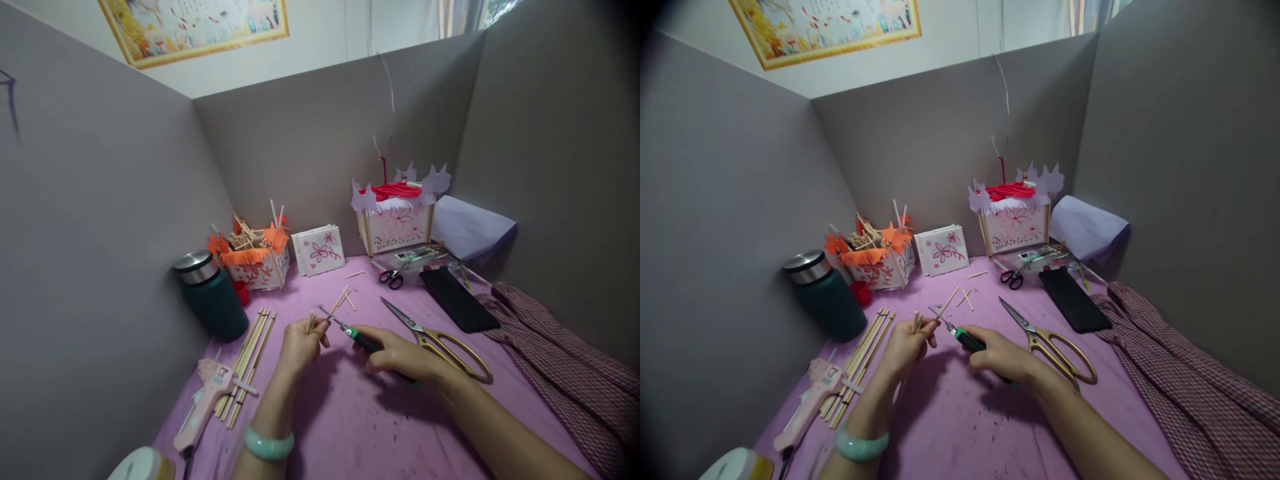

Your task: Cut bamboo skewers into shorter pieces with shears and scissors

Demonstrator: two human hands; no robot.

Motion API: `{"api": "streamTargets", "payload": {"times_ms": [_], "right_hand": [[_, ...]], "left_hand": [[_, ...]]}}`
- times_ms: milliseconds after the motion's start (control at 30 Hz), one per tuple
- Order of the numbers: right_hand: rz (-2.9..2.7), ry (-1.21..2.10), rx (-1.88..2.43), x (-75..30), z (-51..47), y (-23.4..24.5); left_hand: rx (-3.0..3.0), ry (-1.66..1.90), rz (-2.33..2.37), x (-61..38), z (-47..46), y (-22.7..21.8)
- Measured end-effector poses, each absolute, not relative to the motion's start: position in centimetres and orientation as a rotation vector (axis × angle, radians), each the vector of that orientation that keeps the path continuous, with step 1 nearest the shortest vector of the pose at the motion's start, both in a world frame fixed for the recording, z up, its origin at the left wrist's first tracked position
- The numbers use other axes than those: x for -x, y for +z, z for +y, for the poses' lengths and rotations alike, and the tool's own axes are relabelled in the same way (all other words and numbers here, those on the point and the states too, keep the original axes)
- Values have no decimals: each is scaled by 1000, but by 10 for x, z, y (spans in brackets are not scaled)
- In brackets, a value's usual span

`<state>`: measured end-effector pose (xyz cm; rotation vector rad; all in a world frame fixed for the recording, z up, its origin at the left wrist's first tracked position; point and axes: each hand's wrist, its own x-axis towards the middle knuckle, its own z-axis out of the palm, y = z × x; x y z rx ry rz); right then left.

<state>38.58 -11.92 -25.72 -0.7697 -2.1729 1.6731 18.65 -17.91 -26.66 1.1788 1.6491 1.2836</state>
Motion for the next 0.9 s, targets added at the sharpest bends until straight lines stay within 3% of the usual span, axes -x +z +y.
{"api": "streamTargets", "payload": {"times_ms": [267,633,900], "right_hand": [[-2210,1672,745,-390,-118,-257],[-2219,1536,803,-375,-117,-265],[-2189,1700,752,-388,-118,-255]], "left_hand": [[-1076,1171,1361,-179,-185,-256],[-1178,1293,1923,-187,-174,-273],[-1097,1234,1495,-183,-182,-261]]}}
